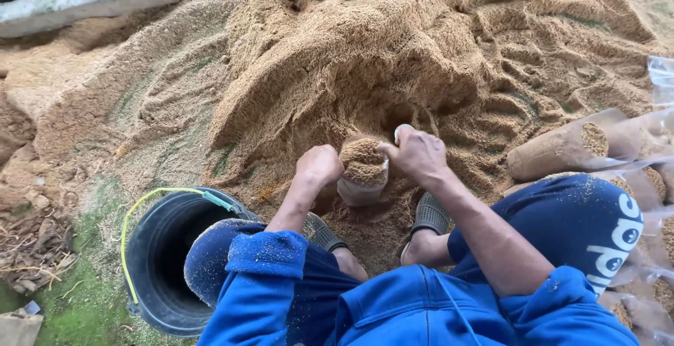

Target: Filling small plastic bags with grain from a large pile using a plastic spoon.

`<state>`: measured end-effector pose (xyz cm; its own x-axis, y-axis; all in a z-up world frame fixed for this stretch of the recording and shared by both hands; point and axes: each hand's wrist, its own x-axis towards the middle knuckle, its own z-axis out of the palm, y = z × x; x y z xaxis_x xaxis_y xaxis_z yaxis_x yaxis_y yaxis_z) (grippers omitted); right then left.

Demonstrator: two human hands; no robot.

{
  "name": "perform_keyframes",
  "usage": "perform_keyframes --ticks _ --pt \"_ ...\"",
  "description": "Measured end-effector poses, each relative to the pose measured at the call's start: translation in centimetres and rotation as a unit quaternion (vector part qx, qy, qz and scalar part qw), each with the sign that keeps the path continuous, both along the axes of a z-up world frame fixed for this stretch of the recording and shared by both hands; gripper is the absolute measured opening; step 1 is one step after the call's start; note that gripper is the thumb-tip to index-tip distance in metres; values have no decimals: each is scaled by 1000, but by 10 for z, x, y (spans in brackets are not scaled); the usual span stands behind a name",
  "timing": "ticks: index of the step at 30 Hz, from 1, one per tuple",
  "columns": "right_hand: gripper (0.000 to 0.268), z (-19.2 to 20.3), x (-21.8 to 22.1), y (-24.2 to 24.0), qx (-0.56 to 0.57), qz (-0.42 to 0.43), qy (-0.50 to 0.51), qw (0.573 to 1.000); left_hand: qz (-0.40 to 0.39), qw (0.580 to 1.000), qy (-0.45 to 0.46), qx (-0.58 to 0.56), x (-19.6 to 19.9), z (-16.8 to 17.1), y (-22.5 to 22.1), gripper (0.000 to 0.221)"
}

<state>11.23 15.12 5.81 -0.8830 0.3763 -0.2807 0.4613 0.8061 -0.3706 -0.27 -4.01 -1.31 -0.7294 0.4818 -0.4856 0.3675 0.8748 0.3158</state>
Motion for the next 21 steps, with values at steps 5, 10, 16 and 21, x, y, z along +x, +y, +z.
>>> perform_keyframes --ticks 5,10,16,21 --pt "43 -65 1 0 5 40 -66 997 -5 1000 -14 3 6 -8 -2 34" --pt "28 -103 -7 21 55 31 -71 995 -8 1000 -20 9 16 -8 8 33" --pt "36 -81 -3 -9 78 42 -53 995 21 999 12 -20 6 -7 4 31" --pt "40 -66 3 -14 25 2 8 1000 31 999 11 -6 12 8 5 30"
